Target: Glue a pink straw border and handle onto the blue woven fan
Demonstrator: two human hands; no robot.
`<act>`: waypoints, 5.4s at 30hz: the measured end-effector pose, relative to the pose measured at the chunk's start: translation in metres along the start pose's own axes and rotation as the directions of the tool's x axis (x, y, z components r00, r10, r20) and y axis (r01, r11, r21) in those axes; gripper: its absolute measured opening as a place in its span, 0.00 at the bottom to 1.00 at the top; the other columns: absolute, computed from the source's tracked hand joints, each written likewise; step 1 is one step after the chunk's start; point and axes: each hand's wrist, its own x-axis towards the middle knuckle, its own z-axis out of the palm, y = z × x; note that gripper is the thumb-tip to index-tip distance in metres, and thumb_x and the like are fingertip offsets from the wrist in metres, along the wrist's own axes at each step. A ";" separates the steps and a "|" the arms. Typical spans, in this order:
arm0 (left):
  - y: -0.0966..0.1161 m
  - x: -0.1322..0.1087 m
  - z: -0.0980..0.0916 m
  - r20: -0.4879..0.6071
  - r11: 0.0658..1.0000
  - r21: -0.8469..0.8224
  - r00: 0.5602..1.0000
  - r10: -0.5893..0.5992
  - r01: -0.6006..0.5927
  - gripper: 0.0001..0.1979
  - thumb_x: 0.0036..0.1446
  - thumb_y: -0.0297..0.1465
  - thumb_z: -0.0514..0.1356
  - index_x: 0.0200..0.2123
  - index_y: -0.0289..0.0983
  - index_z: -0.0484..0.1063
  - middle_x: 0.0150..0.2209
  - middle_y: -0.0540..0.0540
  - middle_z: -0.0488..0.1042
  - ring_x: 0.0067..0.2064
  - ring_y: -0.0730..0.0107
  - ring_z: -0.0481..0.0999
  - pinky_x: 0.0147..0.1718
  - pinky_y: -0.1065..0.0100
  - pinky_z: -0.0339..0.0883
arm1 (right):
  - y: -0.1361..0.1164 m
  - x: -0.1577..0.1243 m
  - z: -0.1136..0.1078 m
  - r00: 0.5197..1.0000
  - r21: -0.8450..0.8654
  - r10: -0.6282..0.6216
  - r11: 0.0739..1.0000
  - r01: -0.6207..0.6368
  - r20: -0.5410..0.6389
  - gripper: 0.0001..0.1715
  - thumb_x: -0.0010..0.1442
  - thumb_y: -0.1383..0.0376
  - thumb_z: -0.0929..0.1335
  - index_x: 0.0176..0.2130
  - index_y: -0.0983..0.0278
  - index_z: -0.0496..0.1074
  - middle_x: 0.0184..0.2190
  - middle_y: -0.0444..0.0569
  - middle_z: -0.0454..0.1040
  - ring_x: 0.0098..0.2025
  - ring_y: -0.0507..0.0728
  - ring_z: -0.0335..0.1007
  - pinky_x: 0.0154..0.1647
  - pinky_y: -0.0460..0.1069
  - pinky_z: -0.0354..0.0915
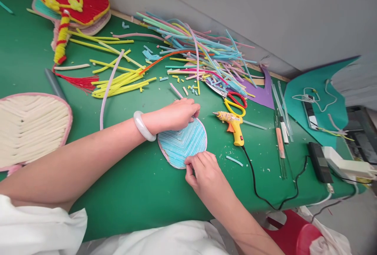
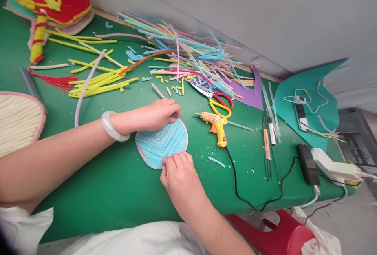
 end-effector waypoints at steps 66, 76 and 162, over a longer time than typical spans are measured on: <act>-0.007 0.005 -0.001 0.022 0.999 -0.040 0.999 0.030 -0.029 0.06 0.60 0.27 0.59 0.42 0.37 0.71 0.42 0.44 0.72 0.45 0.62 0.71 0.44 0.65 0.64 | 0.012 0.041 0.010 0.990 -0.254 -0.058 0.967 0.024 -0.127 0.23 0.64 0.76 0.63 0.53 0.59 0.73 0.38 0.51 0.74 0.38 0.58 0.64 0.43 0.54 0.59; -0.003 0.002 -0.006 0.031 0.999 -0.048 0.999 0.018 -0.017 0.06 0.60 0.27 0.59 0.41 0.37 0.70 0.42 0.44 0.72 0.45 0.62 0.72 0.44 0.65 0.64 | 0.015 0.032 0.002 0.972 -0.119 0.019 0.992 -0.049 -0.234 0.16 0.65 0.76 0.63 0.46 0.61 0.75 0.38 0.50 0.76 0.40 0.56 0.68 0.44 0.53 0.59; -0.006 0.004 -0.002 0.004 0.998 -0.039 0.999 0.044 -0.044 0.05 0.60 0.26 0.58 0.41 0.37 0.70 0.42 0.44 0.72 0.45 0.63 0.71 0.43 0.66 0.63 | 0.045 0.048 0.007 0.943 -0.209 0.107 0.961 -0.179 -0.315 0.06 0.64 0.70 0.66 0.35 0.64 0.72 0.31 0.49 0.74 0.36 0.58 0.67 0.40 0.54 0.61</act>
